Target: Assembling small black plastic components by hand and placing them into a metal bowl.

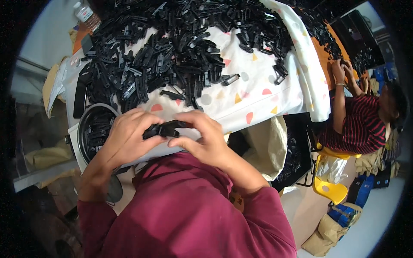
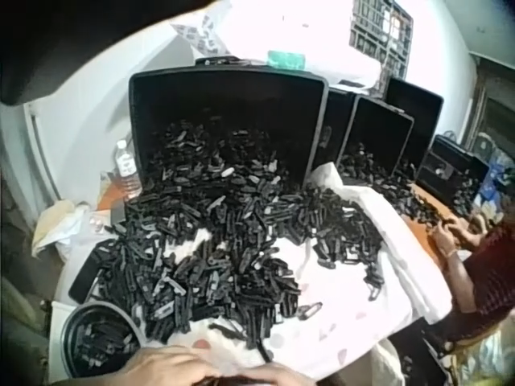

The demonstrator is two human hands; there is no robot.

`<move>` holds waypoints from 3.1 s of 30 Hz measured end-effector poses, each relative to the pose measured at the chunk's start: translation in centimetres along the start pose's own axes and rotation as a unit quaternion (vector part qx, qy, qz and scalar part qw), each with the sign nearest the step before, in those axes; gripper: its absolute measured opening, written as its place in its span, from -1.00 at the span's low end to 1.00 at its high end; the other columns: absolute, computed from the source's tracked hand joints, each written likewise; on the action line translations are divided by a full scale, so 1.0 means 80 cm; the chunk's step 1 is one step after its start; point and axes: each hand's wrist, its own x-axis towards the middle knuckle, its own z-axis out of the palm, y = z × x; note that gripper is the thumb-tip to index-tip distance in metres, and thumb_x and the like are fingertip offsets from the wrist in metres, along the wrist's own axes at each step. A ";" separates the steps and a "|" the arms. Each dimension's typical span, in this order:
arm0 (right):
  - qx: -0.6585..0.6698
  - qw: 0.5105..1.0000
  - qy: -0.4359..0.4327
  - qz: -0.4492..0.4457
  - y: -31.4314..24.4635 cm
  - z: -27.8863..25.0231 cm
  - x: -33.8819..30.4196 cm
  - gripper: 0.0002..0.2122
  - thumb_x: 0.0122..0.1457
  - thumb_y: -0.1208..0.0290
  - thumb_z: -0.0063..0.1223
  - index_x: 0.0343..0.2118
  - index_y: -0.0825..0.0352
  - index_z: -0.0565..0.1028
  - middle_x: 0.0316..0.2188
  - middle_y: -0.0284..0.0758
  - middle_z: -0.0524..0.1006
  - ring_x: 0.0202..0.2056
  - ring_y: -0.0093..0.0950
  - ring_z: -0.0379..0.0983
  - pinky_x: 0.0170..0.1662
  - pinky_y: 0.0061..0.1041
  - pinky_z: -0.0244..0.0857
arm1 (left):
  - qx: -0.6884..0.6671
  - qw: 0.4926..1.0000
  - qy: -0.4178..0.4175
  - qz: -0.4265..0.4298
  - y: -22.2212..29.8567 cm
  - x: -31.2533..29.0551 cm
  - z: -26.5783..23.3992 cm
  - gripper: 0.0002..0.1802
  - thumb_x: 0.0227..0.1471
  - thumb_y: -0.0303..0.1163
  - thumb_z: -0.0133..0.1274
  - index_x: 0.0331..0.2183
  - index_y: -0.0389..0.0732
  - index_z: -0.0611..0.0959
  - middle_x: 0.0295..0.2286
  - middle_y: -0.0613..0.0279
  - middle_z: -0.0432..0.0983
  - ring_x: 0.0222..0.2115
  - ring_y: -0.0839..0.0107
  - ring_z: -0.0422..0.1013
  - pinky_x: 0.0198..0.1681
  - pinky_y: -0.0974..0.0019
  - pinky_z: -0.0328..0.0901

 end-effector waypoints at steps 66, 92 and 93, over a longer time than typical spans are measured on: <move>-0.139 0.942 0.142 0.269 0.095 -0.080 0.013 -0.87 0.08 0.57 -0.05 -0.29 0.41 0.41 -0.45 -0.28 0.50 -0.44 -0.49 0.47 -0.50 -0.56 0.34 | 0.075 0.985 -0.091 0.127 -0.061 0.050 0.110 -0.79 -0.38 -0.60 0.02 -0.51 -0.15 0.55 -0.50 0.25 0.37 -0.39 0.26 0.36 -0.33 0.22 0.30; 0.105 0.982 0.104 0.115 0.025 -0.046 -0.028 -0.90 -0.06 0.73 0.07 -0.43 0.46 0.48 -0.37 -0.26 0.47 -0.40 -0.54 0.42 -0.35 -0.63 0.33 | -0.559 0.787 -0.137 -0.224 -0.027 0.057 0.079 -0.72 -0.09 -0.31 0.15 -0.36 -0.31 0.55 -0.55 0.32 0.45 -0.57 0.62 0.32 -0.51 0.53 0.22; 0.061 0.992 0.084 0.072 0.025 -0.046 -0.031 -0.86 -0.07 0.76 0.07 -0.40 0.49 0.46 -0.34 -0.21 0.44 -0.36 -0.49 0.42 -0.30 -0.59 0.36 | -0.560 0.786 -0.137 -0.223 -0.027 0.058 0.081 -0.72 -0.09 -0.31 0.15 -0.36 -0.31 0.55 -0.55 0.32 0.45 -0.57 0.62 0.32 -0.51 0.53 0.22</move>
